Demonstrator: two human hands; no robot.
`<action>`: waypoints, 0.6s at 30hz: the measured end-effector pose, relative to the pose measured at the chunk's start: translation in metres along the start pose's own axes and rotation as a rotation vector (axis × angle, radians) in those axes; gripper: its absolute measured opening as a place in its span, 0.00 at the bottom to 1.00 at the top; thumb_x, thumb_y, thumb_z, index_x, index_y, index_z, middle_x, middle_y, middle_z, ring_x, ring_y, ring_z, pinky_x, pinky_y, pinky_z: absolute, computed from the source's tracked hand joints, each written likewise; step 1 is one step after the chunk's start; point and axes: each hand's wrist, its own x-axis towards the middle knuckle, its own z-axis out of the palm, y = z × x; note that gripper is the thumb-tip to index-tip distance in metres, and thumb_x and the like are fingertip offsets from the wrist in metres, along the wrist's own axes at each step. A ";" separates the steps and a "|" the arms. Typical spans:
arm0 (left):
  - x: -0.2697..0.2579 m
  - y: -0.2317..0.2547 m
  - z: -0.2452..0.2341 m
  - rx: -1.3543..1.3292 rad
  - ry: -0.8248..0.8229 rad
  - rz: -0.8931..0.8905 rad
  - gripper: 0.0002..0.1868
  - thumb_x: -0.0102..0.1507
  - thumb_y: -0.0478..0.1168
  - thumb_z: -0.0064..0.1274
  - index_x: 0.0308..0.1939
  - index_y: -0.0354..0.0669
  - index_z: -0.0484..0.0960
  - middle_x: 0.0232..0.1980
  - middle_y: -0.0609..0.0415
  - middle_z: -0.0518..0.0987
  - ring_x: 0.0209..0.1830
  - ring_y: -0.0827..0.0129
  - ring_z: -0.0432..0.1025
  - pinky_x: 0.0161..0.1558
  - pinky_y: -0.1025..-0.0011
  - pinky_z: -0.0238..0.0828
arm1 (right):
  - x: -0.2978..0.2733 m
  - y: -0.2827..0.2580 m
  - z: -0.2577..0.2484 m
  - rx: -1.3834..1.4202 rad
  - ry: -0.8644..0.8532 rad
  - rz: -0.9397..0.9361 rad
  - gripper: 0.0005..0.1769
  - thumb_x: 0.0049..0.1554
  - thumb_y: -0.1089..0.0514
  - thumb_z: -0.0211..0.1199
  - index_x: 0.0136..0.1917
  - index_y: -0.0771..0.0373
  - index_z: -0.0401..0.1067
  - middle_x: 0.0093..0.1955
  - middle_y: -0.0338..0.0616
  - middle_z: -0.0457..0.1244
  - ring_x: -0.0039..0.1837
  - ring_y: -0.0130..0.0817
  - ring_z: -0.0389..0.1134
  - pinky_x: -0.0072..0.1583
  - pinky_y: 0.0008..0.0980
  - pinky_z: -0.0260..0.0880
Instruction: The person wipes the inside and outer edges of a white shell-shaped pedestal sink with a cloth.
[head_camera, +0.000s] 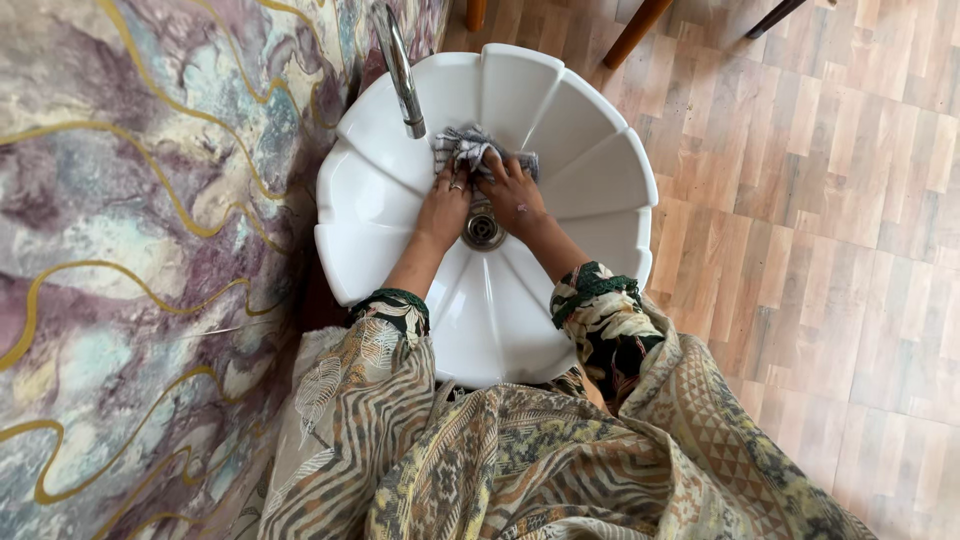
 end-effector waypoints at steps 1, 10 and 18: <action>-0.006 0.004 0.000 0.004 0.007 -0.001 0.23 0.65 0.33 0.44 0.64 0.29 0.76 0.74 0.40 0.67 0.77 0.42 0.56 0.73 0.57 0.57 | -0.009 -0.004 0.003 0.028 -0.017 0.027 0.23 0.52 0.62 0.60 0.61 0.50 0.78 0.79 0.49 0.50 0.72 0.52 0.55 0.68 0.46 0.64; -0.057 0.052 -0.076 -0.248 -0.451 0.029 0.14 0.58 0.29 0.49 0.45 0.36 0.85 0.58 0.44 0.80 0.63 0.50 0.72 0.58 0.57 0.75 | -0.058 -0.034 -0.014 0.154 -0.391 0.174 0.22 0.51 0.58 0.61 0.59 0.44 0.81 0.74 0.46 0.56 0.69 0.54 0.58 0.66 0.46 0.66; 0.006 0.060 -0.172 -0.493 -0.459 0.075 0.19 0.55 0.30 0.50 0.50 0.43 0.83 0.53 0.42 0.81 0.52 0.48 0.76 0.53 0.56 0.74 | -0.057 0.038 -0.072 0.510 -0.571 0.198 0.17 0.54 0.56 0.60 0.56 0.55 0.80 0.51 0.50 0.72 0.54 0.48 0.73 0.60 0.44 0.71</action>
